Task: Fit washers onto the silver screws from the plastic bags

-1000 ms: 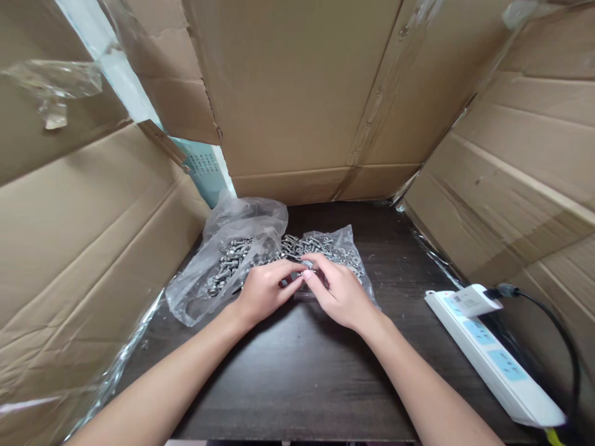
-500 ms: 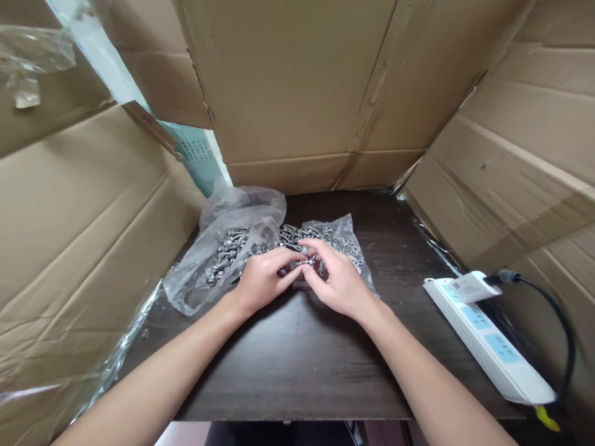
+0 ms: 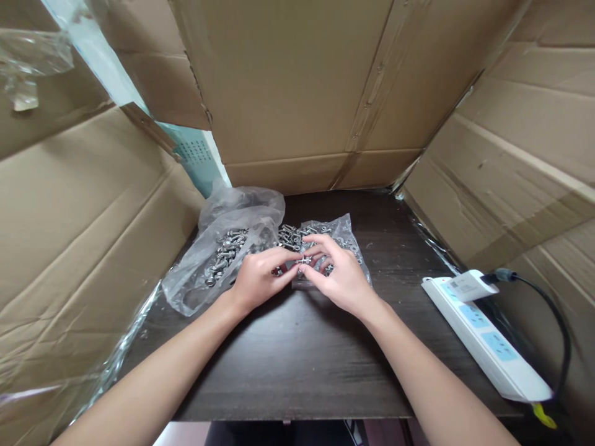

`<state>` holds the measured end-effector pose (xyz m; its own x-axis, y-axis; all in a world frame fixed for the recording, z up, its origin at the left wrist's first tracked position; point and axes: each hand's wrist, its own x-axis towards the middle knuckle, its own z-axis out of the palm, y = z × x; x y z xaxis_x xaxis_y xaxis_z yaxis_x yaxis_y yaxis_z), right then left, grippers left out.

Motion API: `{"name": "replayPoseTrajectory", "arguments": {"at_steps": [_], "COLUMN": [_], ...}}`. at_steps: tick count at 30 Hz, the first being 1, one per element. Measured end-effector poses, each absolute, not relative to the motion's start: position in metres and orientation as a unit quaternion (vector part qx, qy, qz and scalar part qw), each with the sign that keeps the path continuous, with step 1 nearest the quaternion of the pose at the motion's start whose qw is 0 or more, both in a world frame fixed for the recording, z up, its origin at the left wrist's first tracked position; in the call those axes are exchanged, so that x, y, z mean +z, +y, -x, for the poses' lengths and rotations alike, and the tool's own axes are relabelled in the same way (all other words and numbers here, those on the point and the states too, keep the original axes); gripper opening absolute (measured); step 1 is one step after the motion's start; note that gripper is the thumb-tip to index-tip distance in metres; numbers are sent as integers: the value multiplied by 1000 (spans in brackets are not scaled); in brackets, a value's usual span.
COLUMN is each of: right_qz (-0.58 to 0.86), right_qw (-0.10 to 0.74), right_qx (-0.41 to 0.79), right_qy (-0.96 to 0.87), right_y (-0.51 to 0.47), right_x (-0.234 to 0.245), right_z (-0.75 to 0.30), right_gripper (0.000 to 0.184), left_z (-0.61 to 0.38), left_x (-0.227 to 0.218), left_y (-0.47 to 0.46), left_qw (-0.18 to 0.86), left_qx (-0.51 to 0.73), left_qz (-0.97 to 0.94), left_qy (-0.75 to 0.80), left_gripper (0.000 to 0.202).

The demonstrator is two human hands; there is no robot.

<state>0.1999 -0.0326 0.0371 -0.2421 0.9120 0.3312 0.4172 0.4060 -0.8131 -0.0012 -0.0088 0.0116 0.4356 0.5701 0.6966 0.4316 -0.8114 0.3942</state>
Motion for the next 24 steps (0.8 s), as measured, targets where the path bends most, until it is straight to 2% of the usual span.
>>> {"name": "replayPoseTrajectory", "arguments": {"at_steps": [19, 24], "right_qz": [450, 452], "right_qw": [444, 420], "right_qx": [339, 288], "right_qy": [-697, -732], "right_y": [-32, -32], "right_x": [37, 37], "right_z": [-200, -199], "right_gripper": [38, 34], "left_z": [0, -1], "left_x": [8, 10], "left_y": [-7, -8], "left_qw": [79, 79], "left_qx": [450, 446], "left_qz": [-842, -840], "left_qy": [287, 299], "left_gripper": [17, 16]}}
